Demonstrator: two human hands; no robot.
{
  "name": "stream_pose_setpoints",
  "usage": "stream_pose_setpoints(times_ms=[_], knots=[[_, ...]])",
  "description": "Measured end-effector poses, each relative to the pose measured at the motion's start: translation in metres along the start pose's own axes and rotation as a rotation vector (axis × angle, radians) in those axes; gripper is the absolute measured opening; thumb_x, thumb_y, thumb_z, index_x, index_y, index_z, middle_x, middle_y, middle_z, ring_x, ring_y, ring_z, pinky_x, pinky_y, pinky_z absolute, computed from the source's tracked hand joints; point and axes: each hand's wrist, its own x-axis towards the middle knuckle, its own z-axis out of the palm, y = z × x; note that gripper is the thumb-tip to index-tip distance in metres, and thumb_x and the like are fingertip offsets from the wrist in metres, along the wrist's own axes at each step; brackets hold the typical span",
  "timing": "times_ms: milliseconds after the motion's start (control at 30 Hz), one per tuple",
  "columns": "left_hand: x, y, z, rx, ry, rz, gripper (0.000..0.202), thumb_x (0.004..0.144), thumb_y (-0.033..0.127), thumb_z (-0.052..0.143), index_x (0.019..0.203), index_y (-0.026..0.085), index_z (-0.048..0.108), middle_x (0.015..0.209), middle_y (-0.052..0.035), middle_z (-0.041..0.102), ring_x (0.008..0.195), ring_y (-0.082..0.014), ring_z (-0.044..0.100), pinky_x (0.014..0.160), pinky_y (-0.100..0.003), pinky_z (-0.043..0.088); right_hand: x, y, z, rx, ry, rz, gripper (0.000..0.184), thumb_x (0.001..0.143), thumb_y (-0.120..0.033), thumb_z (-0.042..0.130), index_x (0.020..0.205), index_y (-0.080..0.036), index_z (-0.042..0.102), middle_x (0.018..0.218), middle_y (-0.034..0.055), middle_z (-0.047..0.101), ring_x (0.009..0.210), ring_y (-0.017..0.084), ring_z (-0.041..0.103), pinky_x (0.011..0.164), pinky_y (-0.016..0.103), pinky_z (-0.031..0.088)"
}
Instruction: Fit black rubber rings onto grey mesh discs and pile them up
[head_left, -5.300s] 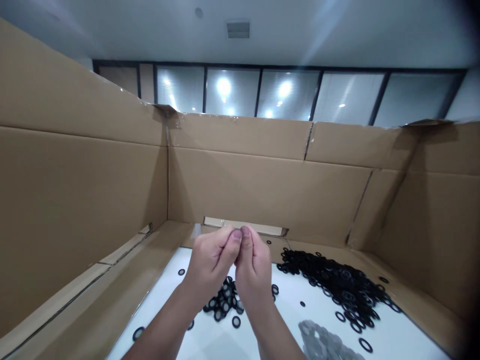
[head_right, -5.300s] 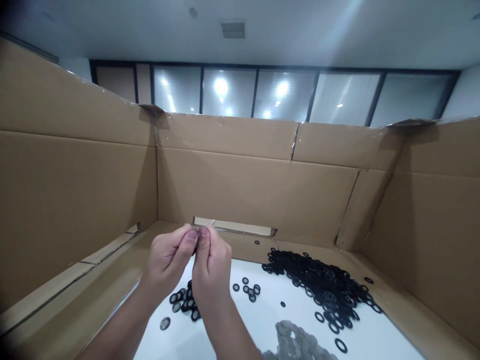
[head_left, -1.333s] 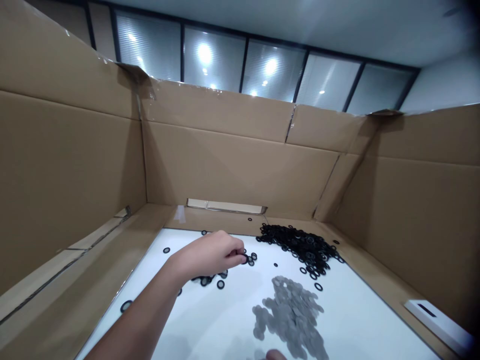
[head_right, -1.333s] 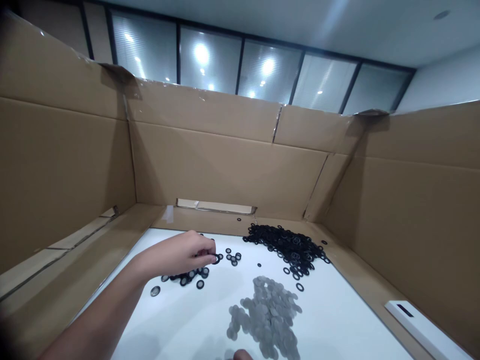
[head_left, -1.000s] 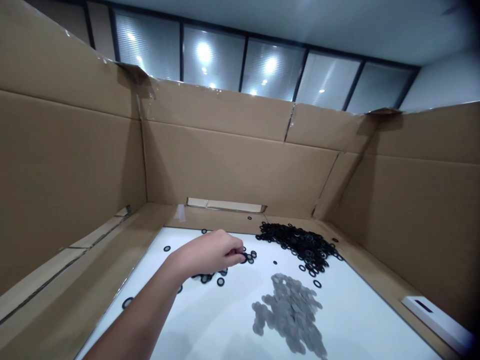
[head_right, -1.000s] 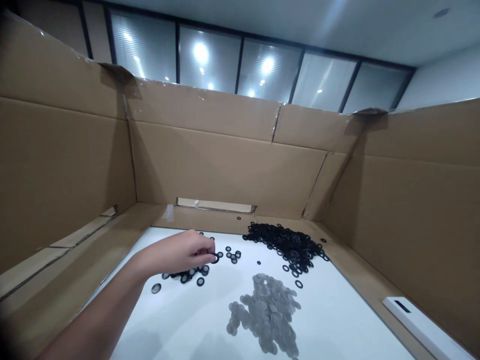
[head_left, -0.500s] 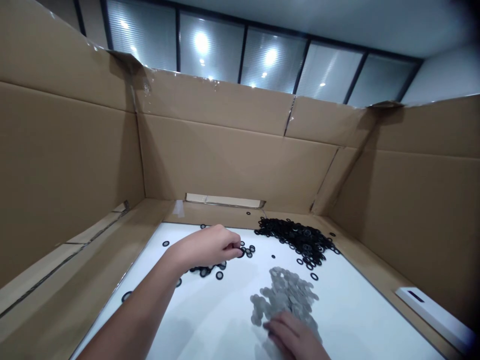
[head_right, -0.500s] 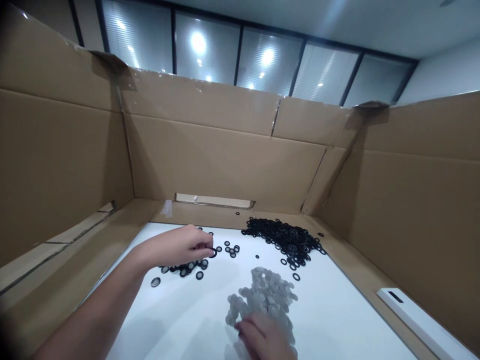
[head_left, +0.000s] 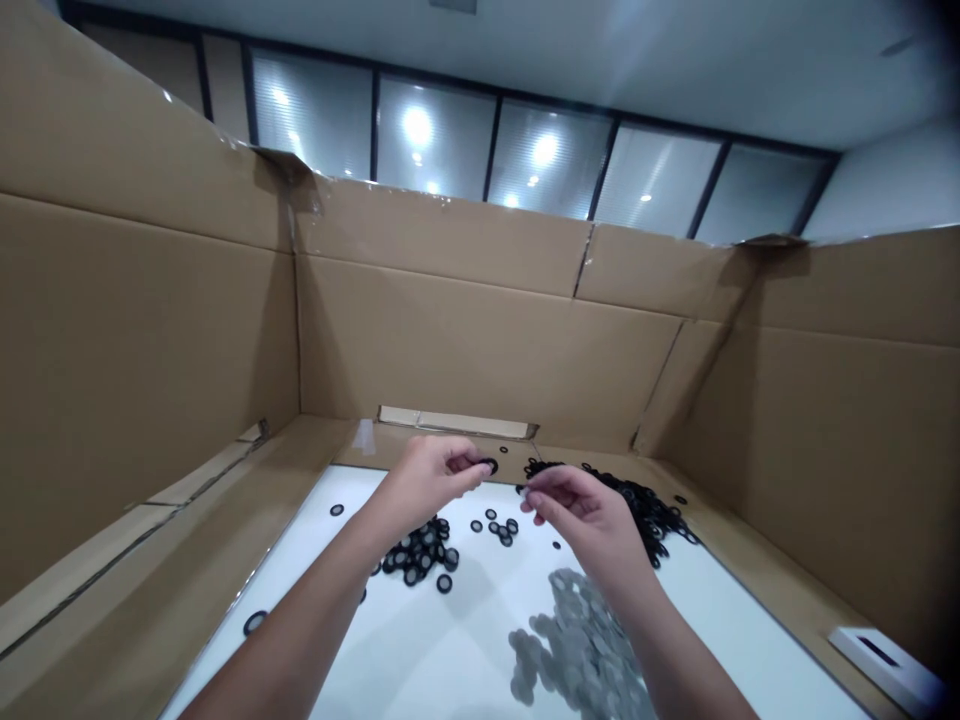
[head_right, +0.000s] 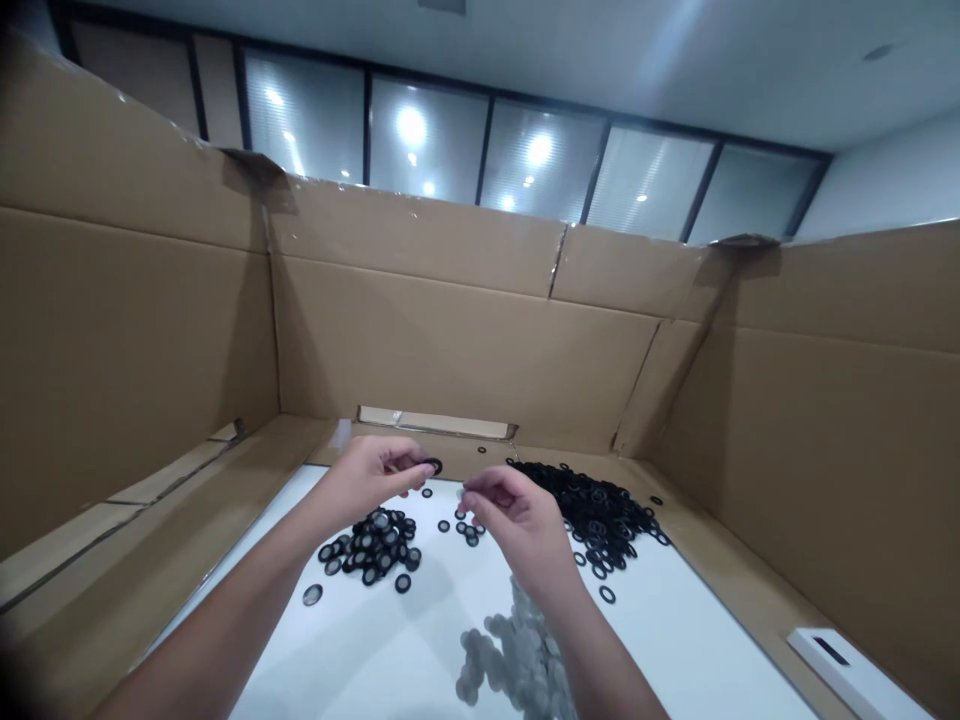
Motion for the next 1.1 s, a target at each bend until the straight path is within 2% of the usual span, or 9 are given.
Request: stream_pose_setpoints(times_ms=[167, 333, 500, 700, 933, 1100], knots=[[0.003, 0.004, -0.009, -0.233, 0.106, -0.034, 0.024, 0.086, 0.037, 0.066, 0.094, 0.014, 0.067, 0.083, -0.0068, 0.072, 0.075, -0.0179, 0.068, 0.069, -0.029, 0.055, 0.04, -0.02, 0.031, 0.148, -0.009, -0.084, 0.016, 0.082, -0.033, 0.077, 0.087, -0.02, 0.07, 0.084, 0.0036, 0.071, 0.072, 0.015, 0.065, 0.057, 0.023, 0.052], [-0.003, 0.013, -0.019, -0.416, 0.046, -0.014, 0.024, 0.087, 0.034, 0.069, 0.097, 0.012, 0.07, 0.088, -0.0094, 0.075, 0.087, -0.0201, 0.072, 0.08, -0.031, 0.057, 0.057, -0.025, 0.048, 0.137, 0.008, -0.117, 0.014, 0.085, -0.034, 0.074, 0.087, -0.021, 0.071, 0.081, 0.0019, 0.07, 0.069, 0.014, 0.064, 0.055, 0.021, 0.048], [-0.006, 0.02, -0.024, -0.531, -0.002, 0.0, 0.023, 0.088, 0.028, 0.072, 0.105, 0.012, 0.072, 0.097, -0.0101, 0.076, 0.093, -0.0201, 0.071, 0.085, -0.031, 0.056, 0.059, -0.028, 0.052, 0.041, 0.086, -0.182, 0.011, 0.085, -0.031, 0.073, 0.084, -0.021, 0.071, 0.083, 0.0032, 0.069, 0.074, 0.017, 0.065, 0.06, 0.024, 0.052], [-0.008, 0.02, -0.023, -0.554, 0.017, 0.006, 0.021, 0.089, 0.025, 0.071, 0.107, 0.013, 0.073, 0.088, -0.0076, 0.076, 0.087, -0.018, 0.07, 0.082, -0.03, 0.056, 0.057, -0.03, 0.055, -0.045, 0.134, -0.316, 0.006, 0.088, -0.025, 0.069, 0.087, -0.024, 0.074, 0.091, 0.0026, 0.067, 0.08, 0.016, 0.065, 0.062, 0.023, 0.053], [-0.007, 0.017, -0.025, -0.593, 0.012, 0.016, 0.019, 0.088, 0.028, 0.073, 0.1, 0.013, 0.074, 0.084, -0.007, 0.074, 0.079, -0.0164, 0.069, 0.076, -0.028, 0.058, 0.058, -0.028, 0.059, 0.071, 0.092, -0.262, 0.009, 0.088, -0.03, 0.069, 0.09, -0.021, 0.072, 0.089, 0.0057, 0.067, 0.079, 0.019, 0.066, 0.062, 0.026, 0.056], [-0.007, 0.014, -0.026, -0.644, -0.016, 0.061, 0.023, 0.087, 0.031, 0.074, 0.102, 0.013, 0.074, 0.087, -0.0081, 0.073, 0.082, -0.0178, 0.069, 0.074, -0.03, 0.059, 0.056, -0.029, 0.06, 0.038, 0.11, -0.371, 0.009, 0.09, -0.028, 0.068, 0.093, -0.023, 0.075, 0.099, 0.0064, 0.065, 0.084, 0.018, 0.066, 0.061, 0.024, 0.056]])
